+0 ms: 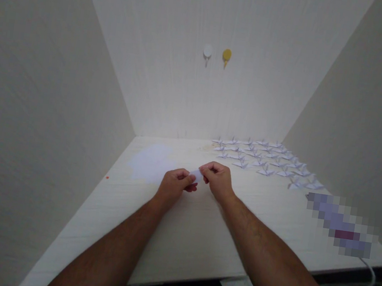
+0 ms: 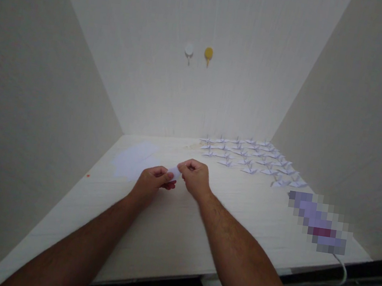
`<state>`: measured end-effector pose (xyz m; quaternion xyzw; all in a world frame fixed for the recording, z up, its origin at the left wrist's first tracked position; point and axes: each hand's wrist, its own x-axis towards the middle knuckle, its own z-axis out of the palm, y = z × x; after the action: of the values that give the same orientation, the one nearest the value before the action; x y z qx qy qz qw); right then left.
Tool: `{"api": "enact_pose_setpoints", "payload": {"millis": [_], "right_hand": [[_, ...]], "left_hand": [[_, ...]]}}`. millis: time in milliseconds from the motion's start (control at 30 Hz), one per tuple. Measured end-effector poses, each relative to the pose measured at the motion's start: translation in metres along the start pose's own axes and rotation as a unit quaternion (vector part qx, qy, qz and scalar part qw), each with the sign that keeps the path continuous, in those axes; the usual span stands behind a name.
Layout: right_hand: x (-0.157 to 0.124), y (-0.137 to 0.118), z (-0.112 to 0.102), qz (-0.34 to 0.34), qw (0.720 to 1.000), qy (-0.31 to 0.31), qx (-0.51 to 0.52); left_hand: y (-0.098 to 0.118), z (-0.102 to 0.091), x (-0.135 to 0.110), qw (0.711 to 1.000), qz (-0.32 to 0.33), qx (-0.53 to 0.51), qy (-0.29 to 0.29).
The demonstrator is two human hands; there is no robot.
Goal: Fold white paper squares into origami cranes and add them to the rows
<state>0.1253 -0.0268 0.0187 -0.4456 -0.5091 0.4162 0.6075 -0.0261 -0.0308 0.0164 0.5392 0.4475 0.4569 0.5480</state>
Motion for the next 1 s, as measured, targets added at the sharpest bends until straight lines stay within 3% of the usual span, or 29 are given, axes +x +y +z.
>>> {"api": "enact_pose_setpoints", "payload": {"millis": [267,533,700,1000], "right_hand": [[-0.001,-0.002,0.000,-0.013,1.000,-0.008,-0.012],[0.002,0.004,0.000,-0.010,0.999,-0.036,-0.024],[0.001,0.009,-0.001,-0.065,0.994,-0.051,-0.073],[0.000,0.009,-0.001,-0.061,0.990,-0.062,-0.112]], "left_hand": [[0.000,-0.002,0.000,0.999,0.038,0.021,-0.016],[0.001,-0.007,0.003,0.993,0.069,0.057,0.076],[0.009,-0.005,0.000,0.986,0.071,0.122,0.090],[0.006,-0.006,0.001,0.984,0.085,0.128,0.092]]}}
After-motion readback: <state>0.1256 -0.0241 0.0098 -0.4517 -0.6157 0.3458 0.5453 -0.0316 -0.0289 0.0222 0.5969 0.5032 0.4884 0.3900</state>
